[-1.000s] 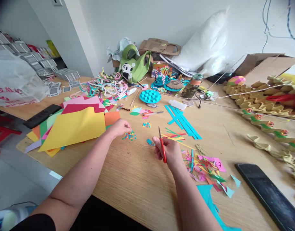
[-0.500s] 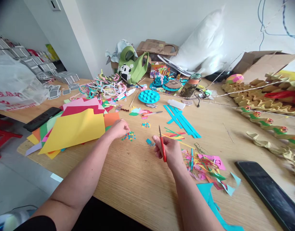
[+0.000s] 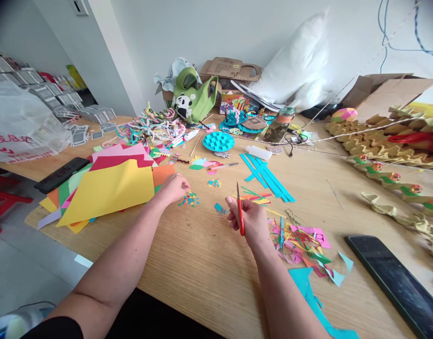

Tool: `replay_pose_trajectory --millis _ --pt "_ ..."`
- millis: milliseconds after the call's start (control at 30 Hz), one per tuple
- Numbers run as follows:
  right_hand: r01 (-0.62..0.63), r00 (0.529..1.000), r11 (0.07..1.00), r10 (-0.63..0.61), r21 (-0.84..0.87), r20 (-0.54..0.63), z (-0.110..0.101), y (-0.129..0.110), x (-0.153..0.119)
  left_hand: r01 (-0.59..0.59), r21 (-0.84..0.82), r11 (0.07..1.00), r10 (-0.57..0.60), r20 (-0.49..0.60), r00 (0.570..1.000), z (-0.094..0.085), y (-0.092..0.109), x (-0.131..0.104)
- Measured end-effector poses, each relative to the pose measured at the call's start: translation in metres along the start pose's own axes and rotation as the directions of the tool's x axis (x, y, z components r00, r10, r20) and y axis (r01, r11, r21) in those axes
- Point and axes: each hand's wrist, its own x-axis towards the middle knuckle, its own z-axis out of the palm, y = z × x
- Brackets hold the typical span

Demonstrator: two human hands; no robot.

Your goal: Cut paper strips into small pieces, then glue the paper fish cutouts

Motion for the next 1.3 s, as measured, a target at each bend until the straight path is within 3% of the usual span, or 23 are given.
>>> replay_pose_trajectory --millis 133,233,333,433,567,800,900,1000,1167,1233,1300 --pt "0.036 0.997 0.999 -0.035 0.021 -0.065 0.000 -0.001 -0.001 -0.198 -0.104 0.975 0.189 -0.092 0.978 0.010 0.016 -0.006" --pt "0.063 0.992 0.997 -0.059 0.039 -0.112 -0.001 0.000 0.000 -0.412 -0.170 0.895 0.405 -0.075 0.911 0.023 0.031 -0.015" --pt "0.078 0.989 0.996 -0.073 0.036 -0.131 -0.001 0.001 0.001 -0.555 -0.137 0.821 0.559 -0.009 0.829 0.033 0.043 -0.024" --pt "0.092 0.988 0.995 -0.085 0.047 -0.131 -0.001 0.002 0.002 -0.653 -0.035 0.756 0.654 0.055 0.754 0.037 0.048 -0.029" --pt "0.088 0.988 0.995 -0.081 0.052 -0.131 0.001 0.001 0.002 -0.698 0.069 0.713 0.691 0.103 0.715 0.038 0.051 -0.031" --pt "0.090 0.987 0.994 -0.080 0.066 -0.140 0.000 0.002 0.003 -0.697 0.194 0.690 0.686 0.128 0.716 0.042 0.055 -0.031" --pt "0.098 0.984 0.992 -0.085 0.075 -0.158 0.000 0.004 0.003 -0.689 0.154 0.708 0.685 0.087 0.723 0.045 0.055 -0.029" --pt "0.110 0.980 0.990 -0.093 0.087 -0.177 0.000 0.005 0.004 -0.648 0.039 0.760 0.649 0.004 0.761 0.047 0.054 -0.027" --pt "0.205 0.967 0.978 -0.197 0.035 -0.161 0.000 0.003 0.001 -0.464 -0.276 0.842 0.420 -0.206 0.884 0.045 0.049 -0.021" --pt "0.294 0.940 0.944 -0.314 -0.147 -0.135 0.001 0.000 -0.003 -0.380 -0.396 0.836 0.274 -0.300 0.914 0.040 0.044 -0.017" --pt "0.446 0.875 0.822 -0.484 -0.355 -0.021 0.005 -0.001 -0.007 -0.297 -0.502 0.812 0.113 -0.365 0.924 0.035 0.038 -0.013"
